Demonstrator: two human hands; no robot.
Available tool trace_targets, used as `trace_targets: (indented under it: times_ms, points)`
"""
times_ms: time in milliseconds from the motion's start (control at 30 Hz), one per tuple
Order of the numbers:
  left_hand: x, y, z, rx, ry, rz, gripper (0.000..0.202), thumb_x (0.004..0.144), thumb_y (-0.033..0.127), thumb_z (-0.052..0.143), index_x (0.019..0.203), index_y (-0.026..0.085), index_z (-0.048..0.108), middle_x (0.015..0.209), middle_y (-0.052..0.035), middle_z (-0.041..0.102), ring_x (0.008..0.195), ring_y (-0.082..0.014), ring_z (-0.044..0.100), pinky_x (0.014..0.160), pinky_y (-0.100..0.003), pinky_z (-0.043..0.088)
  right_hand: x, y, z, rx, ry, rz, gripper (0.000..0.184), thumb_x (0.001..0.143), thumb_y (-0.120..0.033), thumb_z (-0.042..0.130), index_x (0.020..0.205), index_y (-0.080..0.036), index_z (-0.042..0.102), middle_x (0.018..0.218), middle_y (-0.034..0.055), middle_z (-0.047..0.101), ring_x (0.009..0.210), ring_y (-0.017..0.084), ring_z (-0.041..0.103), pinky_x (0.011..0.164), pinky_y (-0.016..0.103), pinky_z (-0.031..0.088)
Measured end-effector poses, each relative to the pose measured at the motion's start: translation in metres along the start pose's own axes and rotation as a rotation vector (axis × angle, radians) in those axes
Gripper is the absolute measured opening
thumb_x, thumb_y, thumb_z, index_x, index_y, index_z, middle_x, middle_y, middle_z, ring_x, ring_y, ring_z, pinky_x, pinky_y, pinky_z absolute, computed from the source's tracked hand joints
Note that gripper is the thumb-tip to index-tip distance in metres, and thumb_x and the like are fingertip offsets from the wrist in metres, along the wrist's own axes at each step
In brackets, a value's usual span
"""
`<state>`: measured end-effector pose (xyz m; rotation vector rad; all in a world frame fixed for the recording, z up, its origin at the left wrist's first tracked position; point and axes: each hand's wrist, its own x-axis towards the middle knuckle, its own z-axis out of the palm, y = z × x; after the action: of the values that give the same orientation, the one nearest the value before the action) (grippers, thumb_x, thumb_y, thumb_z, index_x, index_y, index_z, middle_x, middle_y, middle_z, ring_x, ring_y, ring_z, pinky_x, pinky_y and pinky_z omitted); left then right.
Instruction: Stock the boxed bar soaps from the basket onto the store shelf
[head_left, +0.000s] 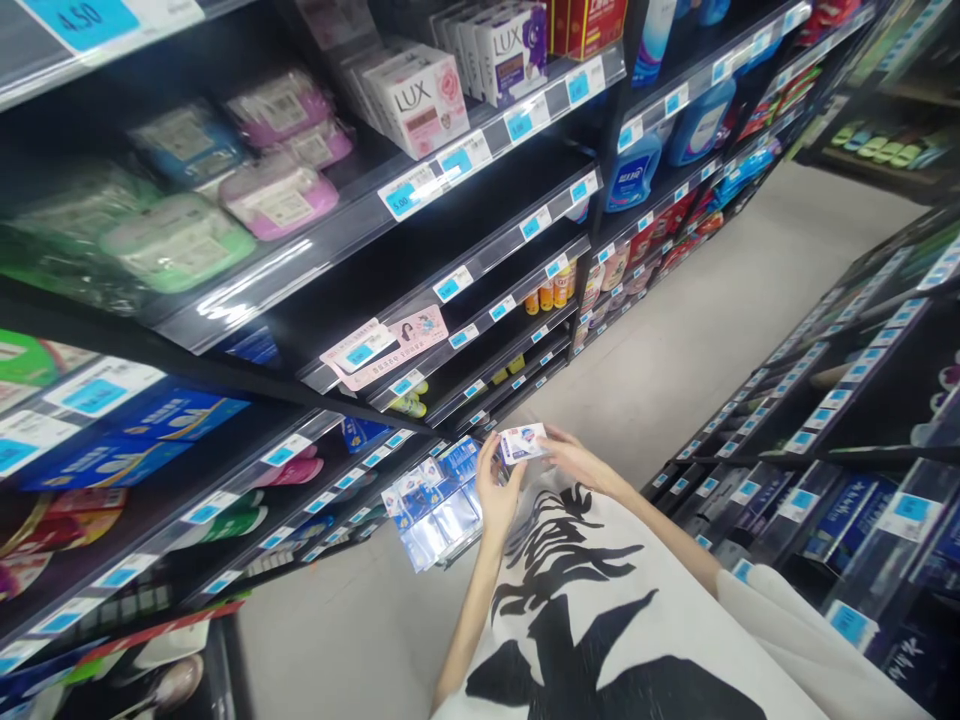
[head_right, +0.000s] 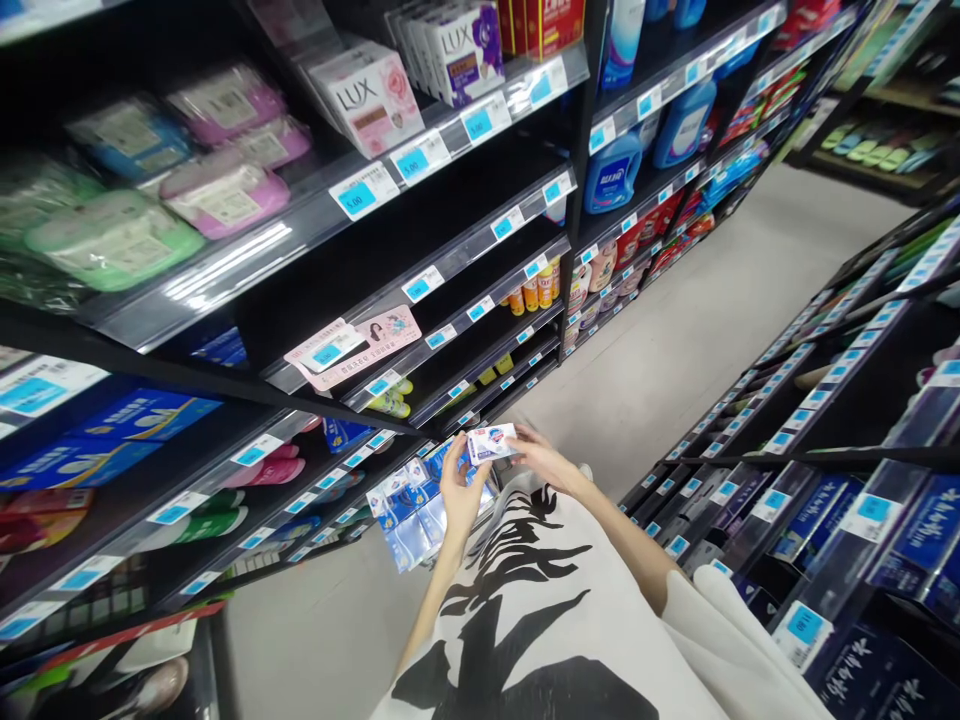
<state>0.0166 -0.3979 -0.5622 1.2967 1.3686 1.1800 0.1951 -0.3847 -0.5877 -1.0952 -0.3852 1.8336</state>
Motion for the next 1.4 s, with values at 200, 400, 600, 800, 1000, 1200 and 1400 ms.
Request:
trace_targets:
  times_ms: [200, 400, 600, 800, 1000, 1200, 1400]
  points:
    - [0.005, -0.014, -0.008, -0.143, 0.005, -0.078, 0.056, 0.088, 0.055, 0.074, 0.128, 0.019, 0.061, 0.147, -0.0192, 0.061, 0.139, -0.0291, 0.059, 0.117, -0.048, 0.050, -0.007, -0.010, -0.002, -0.188, 0.023, -0.235, 0.050, 0.061, -0.027, 0.092, 0.106, -0.023, 0.069, 0.108, 0.0036, 0.073, 0.103, 0.021, 0.067, 0.089, 0.033, 0.054]
    - [0.011, -0.014, -0.004, -0.242, -0.042, -0.041, 0.051, 0.082, 0.053, 0.081, 0.111, 0.022, 0.053, 0.136, -0.0203, 0.069, 0.134, -0.0285, 0.063, 0.116, -0.051, 0.051, -0.010, -0.016, -0.002, -0.273, -0.022, -0.407, 0.042, 0.060, -0.026, 0.092, 0.090, -0.023, 0.062, 0.111, 0.0059, 0.069, 0.123, 0.026, 0.062, 0.099, 0.037, 0.051]
    - [0.011, 0.001, 0.012, -0.197, -0.034, -0.036, 0.046, 0.085, 0.051, 0.079, 0.112, 0.019, 0.059, 0.135, -0.0201, 0.070, 0.130, -0.0282, 0.067, 0.114, -0.047, 0.051, -0.022, -0.027, -0.020, -0.295, -0.020, -0.345, 0.051, 0.060, -0.033, 0.094, 0.097, -0.023, 0.061, 0.103, 0.0030, 0.070, 0.099, 0.020, 0.068, 0.085, 0.031, 0.055]
    - [0.004, 0.017, 0.031, -0.140, -0.290, -0.226, 0.046, 0.095, 0.054, 0.064, 0.122, 0.017, 0.070, 0.141, -0.0165, 0.068, 0.122, -0.0275, 0.069, 0.110, -0.042, 0.051, -0.027, -0.021, -0.052, -0.154, -0.040, 0.180, 0.048, 0.081, -0.055, 0.078, 0.107, -0.017, 0.065, 0.086, 0.0052, 0.076, 0.073, 0.019, 0.069, 0.063, 0.029, 0.060]
    - [-0.011, 0.003, 0.082, -0.176, -0.252, -0.324, 0.047, 0.094, 0.057, 0.060, 0.117, 0.017, 0.071, 0.139, -0.0140, 0.069, 0.117, -0.0261, 0.070, 0.100, -0.036, 0.054, -0.027, -0.013, -0.093, -0.019, -0.113, 0.563, 0.033, 0.091, -0.050, 0.066, 0.095, -0.018, 0.068, 0.057, -0.0005, 0.066, 0.041, 0.012, 0.047, 0.047, 0.029, 0.059]
    - [-0.025, -0.007, 0.129, -0.177, -0.138, -0.416, 0.048, 0.090, 0.059, 0.061, 0.113, 0.018, 0.070, 0.129, -0.0128, 0.071, 0.110, -0.0247, 0.070, 0.091, -0.032, 0.054, -0.045, -0.032, -0.132, -0.069, -0.064, 0.547, 0.035, 0.091, -0.052, 0.066, 0.099, -0.019, 0.068, 0.061, 0.0002, 0.066, 0.045, 0.012, 0.046, 0.047, 0.025, 0.052]
    - [-0.049, -0.008, 0.145, -0.096, -0.027, -0.460, 0.053, 0.082, 0.065, 0.067, 0.104, 0.017, 0.071, 0.105, -0.0080, 0.073, 0.099, -0.0236, 0.066, 0.086, -0.030, 0.050, -0.057, -0.044, -0.153, -0.291, -0.149, 0.357, 0.048, 0.072, -0.064, 0.073, 0.088, -0.019, 0.071, 0.060, 0.0002, 0.065, 0.047, 0.014, 0.050, 0.049, 0.029, 0.050]
